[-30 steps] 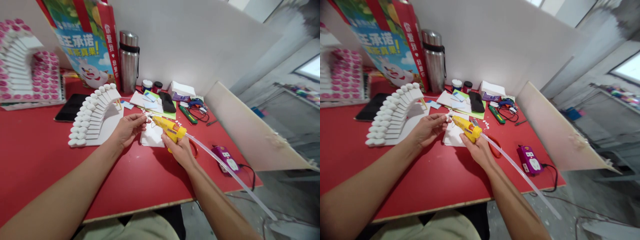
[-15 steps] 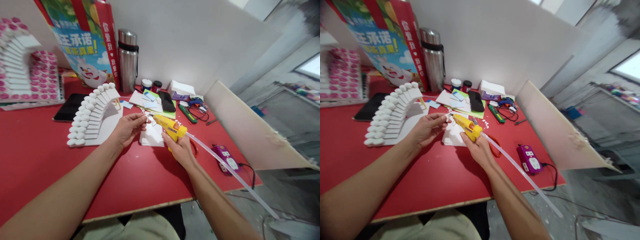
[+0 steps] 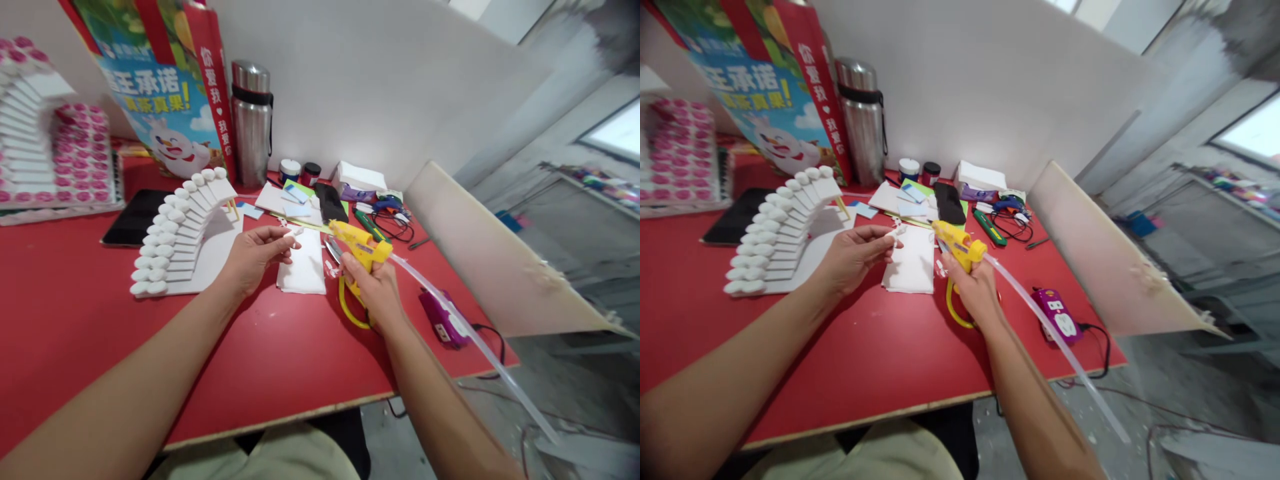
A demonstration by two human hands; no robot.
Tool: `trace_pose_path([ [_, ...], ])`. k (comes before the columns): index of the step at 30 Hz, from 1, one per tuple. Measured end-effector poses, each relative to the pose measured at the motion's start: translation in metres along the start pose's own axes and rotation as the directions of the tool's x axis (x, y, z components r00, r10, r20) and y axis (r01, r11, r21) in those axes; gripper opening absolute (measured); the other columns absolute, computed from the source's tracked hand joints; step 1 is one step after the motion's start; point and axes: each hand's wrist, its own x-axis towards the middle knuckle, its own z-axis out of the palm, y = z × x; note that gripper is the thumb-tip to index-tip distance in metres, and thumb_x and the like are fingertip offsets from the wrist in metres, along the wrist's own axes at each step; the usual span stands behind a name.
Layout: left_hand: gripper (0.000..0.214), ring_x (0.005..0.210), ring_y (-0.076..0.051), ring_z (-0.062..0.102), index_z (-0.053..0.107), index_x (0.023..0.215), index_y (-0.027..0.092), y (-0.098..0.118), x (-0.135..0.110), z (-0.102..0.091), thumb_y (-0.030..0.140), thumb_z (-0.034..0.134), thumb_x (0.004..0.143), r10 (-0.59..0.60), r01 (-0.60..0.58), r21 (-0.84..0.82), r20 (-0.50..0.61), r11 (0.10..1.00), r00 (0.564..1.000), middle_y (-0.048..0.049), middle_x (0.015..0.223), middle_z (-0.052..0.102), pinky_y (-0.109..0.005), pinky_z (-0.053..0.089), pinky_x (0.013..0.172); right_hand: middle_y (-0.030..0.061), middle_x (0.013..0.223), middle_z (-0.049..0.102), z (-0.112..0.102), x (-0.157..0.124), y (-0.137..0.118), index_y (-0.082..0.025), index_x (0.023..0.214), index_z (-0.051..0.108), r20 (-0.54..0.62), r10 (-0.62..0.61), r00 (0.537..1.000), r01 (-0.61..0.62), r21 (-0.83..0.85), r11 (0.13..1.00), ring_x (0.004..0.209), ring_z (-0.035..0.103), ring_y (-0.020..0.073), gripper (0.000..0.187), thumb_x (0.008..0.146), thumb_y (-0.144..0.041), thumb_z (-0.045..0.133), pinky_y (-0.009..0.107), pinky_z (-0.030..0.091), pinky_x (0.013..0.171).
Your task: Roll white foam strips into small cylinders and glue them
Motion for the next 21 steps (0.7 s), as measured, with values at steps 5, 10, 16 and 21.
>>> trace_pose_path([
  [5, 0.037, 0.059, -0.012, 0.065, 0.079, 0.092, 0.013, -0.002, -0.004, 0.002, 0.033, 0.096, 0.066, 0.044, -0.049, 0.103, 0.054, 0.993, 0.998, -0.0072, 0.081, 0.080, -0.026, 0.056, 0.062, 0.0036, 0.064, 0.063, -0.053, 0.023, 0.027, -0.018, 0.067, 0.068, -0.093, 0.011, 0.996, -0.032, -0.225, 0.974, 0.062, 0.056, 0.0178, 0.053, 0.089, -0.067, 0.065, 0.031, 0.044, 0.062],
  [10, 0.043, 0.056, -0.012, 0.064, 0.079, 0.094, 0.013, -0.001, -0.007, 0.005, 0.035, 0.097, 0.062, 0.027, -0.037, 0.159, 0.066, 0.987, 0.997, -0.0080, 0.081, 0.080, -0.028, 0.056, 0.060, 0.0084, 0.070, 0.068, -0.082, 0.034, 0.055, -0.018, 0.076, 0.070, -0.182, -0.031, 0.983, -0.057, -0.459, 0.887, 0.074, 0.063, 0.0262, 0.050, 0.088, -0.066, 0.061, 0.037, 0.048, 0.072],
  [16, 0.037, 0.056, -0.013, 0.064, 0.079, 0.091, 0.014, 0.001, -0.011, 0.010, 0.033, 0.094, 0.064, 0.047, -0.064, 0.189, 0.094, 0.980, 0.994, -0.0067, 0.079, 0.078, -0.028, 0.055, 0.059, 0.0094, 0.069, 0.066, -0.083, 0.034, 0.064, -0.019, 0.072, 0.064, -0.195, -0.005, 0.981, -0.108, -0.567, 0.817, 0.070, 0.061, 0.0270, 0.053, 0.087, -0.070, 0.057, 0.039, 0.048, 0.070],
  [21, 0.031, 0.055, -0.013, 0.064, 0.079, 0.088, 0.014, 0.003, -0.013, 0.013, 0.031, 0.093, 0.066, 0.069, -0.096, 0.250, 0.113, 0.963, 0.991, -0.0052, 0.075, 0.076, -0.027, 0.053, 0.058, 0.0164, 0.085, 0.070, -0.084, 0.032, 0.067, -0.017, 0.083, 0.066, -0.257, -0.024, 0.966, -0.154, -0.649, 0.745, 0.085, 0.064, 0.0309, 0.050, 0.086, -0.066, 0.058, 0.042, 0.050, 0.079],
])
